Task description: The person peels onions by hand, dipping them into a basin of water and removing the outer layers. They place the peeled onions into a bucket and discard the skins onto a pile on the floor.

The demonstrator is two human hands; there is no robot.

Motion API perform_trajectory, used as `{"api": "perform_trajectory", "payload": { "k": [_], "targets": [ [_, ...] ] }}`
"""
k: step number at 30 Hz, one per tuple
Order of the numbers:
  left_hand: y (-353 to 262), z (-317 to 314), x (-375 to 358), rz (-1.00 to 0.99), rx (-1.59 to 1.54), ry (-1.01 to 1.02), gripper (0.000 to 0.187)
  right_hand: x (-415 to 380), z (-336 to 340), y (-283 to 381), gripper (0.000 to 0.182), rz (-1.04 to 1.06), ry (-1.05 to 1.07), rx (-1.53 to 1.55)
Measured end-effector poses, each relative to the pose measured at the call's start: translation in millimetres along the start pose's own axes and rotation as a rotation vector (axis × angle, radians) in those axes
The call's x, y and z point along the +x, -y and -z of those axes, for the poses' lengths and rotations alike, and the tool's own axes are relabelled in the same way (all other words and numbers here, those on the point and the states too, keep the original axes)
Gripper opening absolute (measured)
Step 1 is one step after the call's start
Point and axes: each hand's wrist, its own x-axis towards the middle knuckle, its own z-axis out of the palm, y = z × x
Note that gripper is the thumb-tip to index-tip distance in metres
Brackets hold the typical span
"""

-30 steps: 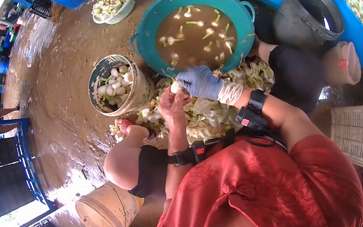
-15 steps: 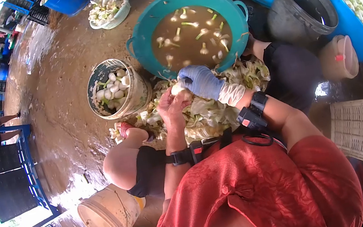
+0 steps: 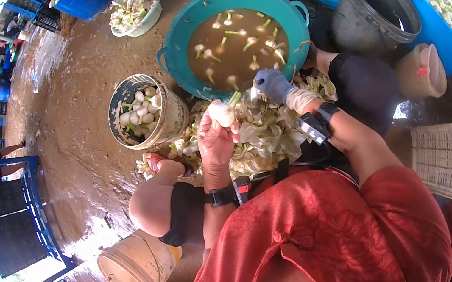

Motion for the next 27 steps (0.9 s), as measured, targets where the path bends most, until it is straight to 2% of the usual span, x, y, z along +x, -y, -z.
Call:
{"api": "perform_trajectory", "payload": {
  "k": [1,2,3,5,6,7,8,9,11,14,16,19,22,24,26,27],
  "targets": [
    [1,1,0,0.001,-0.004,-0.007,0.046,-2,2,-1,0.011,0.040,-0.026,0.077],
    [1,3,3,0.024,-0.018,0.001,0.047,-4,7,8,0.011,-0.081,0.057,0.578],
    [2,3,5,0.047,-0.031,0.013,0.049,-7,13,17,0.011,-0.085,0.056,0.576],
    [7,-2,7,0.067,-0.024,0.009,0.052,-13,40,59,0.016,0.131,0.040,0.769],
    [9,-8,8,0.093,0.017,-0.134,0.053,-14,48,66,0.022,0.052,0.274,0.723],
    [11,-12,8,0.117,0.059,-0.277,0.054,-14,46,66,0.022,0.048,0.270,0.722],
    [13,-10,8,0.120,0.058,-0.276,0.054,-14,43,67,0.022,0.236,0.223,0.496],
    [15,-5,8,0.112,0.186,-0.280,0.051,-13,40,68,0.021,0.419,0.175,0.265],
    [16,-3,7,0.093,0.443,-0.293,0.044,-13,38,70,0.020,0.374,0.212,0.250],
    [18,2,6,0.097,0.558,-0.327,0.041,-11,36,70,0.014,0.367,0.242,0.203],
    [17,2,5,0.106,0.644,-0.342,0.041,-10,40,73,0.012,0.388,0.371,-0.090],
    [11,-1,5,0.179,0.584,-0.311,0.037,-19,44,83,0.013,0.352,0.334,-0.139],
    [9,5,5,0.204,0.665,-0.312,0.036,-24,34,77,0.014,0.265,0.371,-0.061],
    [10,8,6,0.138,0.970,-0.251,0.038,-27,22,72,0.015,0.229,0.342,0.037],
    [15,10,3,0.076,1.038,-0.180,0.039,-30,2,56,0.016,0.193,0.309,0.134],
    [17,10,2,0.014,1.105,-0.108,0.040,-32,-10,44,0.016,0.189,0.380,0.151]
  ]
}}
